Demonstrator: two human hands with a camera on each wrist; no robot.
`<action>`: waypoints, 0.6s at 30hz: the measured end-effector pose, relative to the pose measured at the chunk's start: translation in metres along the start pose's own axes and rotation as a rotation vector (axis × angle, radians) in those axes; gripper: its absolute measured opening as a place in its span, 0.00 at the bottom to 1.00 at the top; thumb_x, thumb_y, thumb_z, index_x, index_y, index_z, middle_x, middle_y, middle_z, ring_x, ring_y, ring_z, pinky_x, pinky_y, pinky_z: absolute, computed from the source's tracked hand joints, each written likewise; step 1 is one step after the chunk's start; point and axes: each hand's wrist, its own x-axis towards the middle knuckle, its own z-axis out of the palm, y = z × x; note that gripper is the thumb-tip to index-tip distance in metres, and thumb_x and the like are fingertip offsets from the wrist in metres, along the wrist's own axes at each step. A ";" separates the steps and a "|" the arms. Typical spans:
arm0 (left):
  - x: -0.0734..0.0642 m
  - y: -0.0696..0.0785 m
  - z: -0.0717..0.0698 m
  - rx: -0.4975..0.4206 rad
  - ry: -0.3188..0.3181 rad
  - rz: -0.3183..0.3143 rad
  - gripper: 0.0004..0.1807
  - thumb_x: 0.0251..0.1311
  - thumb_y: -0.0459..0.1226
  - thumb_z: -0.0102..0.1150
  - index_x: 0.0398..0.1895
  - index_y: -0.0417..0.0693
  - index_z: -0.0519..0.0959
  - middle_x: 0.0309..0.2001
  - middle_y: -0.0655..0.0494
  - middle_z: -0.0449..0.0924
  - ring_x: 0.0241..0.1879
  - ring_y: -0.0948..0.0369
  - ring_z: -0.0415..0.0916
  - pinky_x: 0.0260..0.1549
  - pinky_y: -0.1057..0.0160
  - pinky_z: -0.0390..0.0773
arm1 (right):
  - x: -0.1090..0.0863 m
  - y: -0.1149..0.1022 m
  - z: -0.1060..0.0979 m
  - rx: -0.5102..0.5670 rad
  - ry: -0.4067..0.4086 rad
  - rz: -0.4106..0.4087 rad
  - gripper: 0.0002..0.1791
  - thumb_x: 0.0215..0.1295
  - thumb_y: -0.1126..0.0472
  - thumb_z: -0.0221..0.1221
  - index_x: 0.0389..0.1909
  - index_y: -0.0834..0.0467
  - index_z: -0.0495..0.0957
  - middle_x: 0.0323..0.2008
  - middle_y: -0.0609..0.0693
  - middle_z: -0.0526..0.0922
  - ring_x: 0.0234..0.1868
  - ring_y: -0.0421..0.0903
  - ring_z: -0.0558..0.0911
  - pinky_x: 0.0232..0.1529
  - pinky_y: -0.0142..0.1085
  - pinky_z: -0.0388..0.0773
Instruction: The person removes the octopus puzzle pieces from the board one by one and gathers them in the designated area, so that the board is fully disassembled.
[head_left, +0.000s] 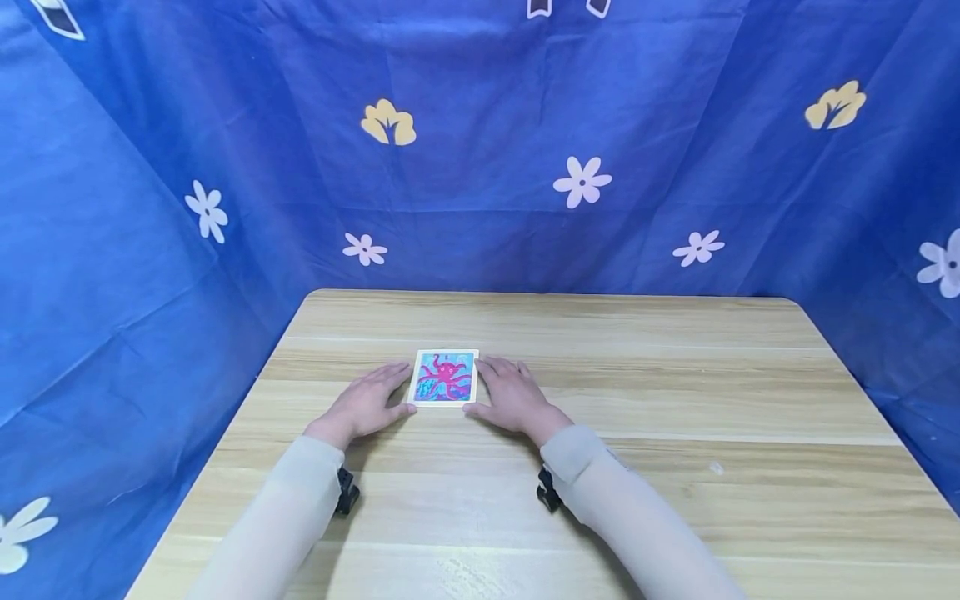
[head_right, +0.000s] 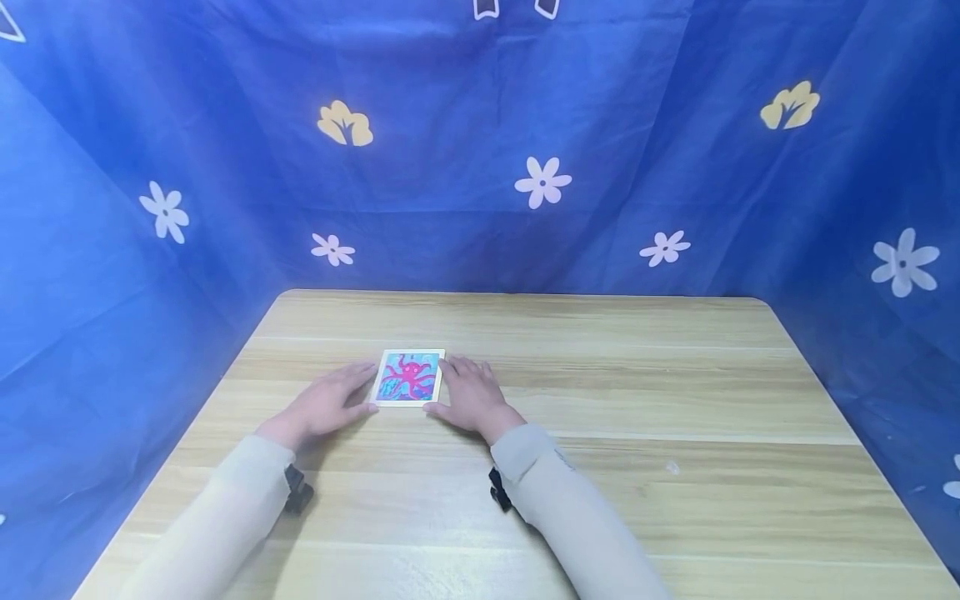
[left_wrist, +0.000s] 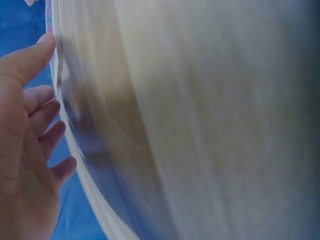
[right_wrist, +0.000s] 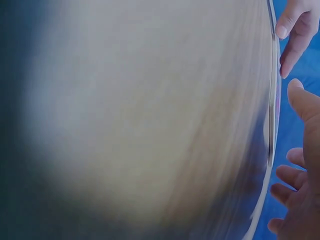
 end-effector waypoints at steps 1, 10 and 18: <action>0.000 0.000 0.000 -0.001 -0.004 0.004 0.40 0.62 0.50 0.58 0.70 0.37 0.59 0.70 0.41 0.57 0.68 0.42 0.52 0.64 0.42 0.52 | 0.001 0.000 0.000 0.000 -0.001 -0.004 0.46 0.61 0.32 0.52 0.73 0.56 0.55 0.71 0.54 0.58 0.70 0.52 0.57 0.68 0.52 0.49; 0.002 0.001 0.000 0.017 -0.036 0.024 0.36 0.64 0.47 0.55 0.69 0.37 0.61 0.69 0.42 0.58 0.68 0.43 0.52 0.64 0.43 0.55 | 0.005 -0.002 0.001 -0.029 -0.047 -0.011 0.44 0.63 0.34 0.51 0.72 0.57 0.56 0.70 0.52 0.60 0.70 0.51 0.56 0.68 0.51 0.49; 0.004 0.002 -0.002 -0.003 -0.052 0.025 0.34 0.65 0.45 0.55 0.69 0.38 0.61 0.70 0.43 0.57 0.69 0.44 0.51 0.65 0.44 0.53 | 0.007 -0.001 0.000 -0.068 -0.089 -0.016 0.40 0.67 0.36 0.48 0.72 0.57 0.58 0.71 0.52 0.58 0.71 0.49 0.55 0.69 0.50 0.50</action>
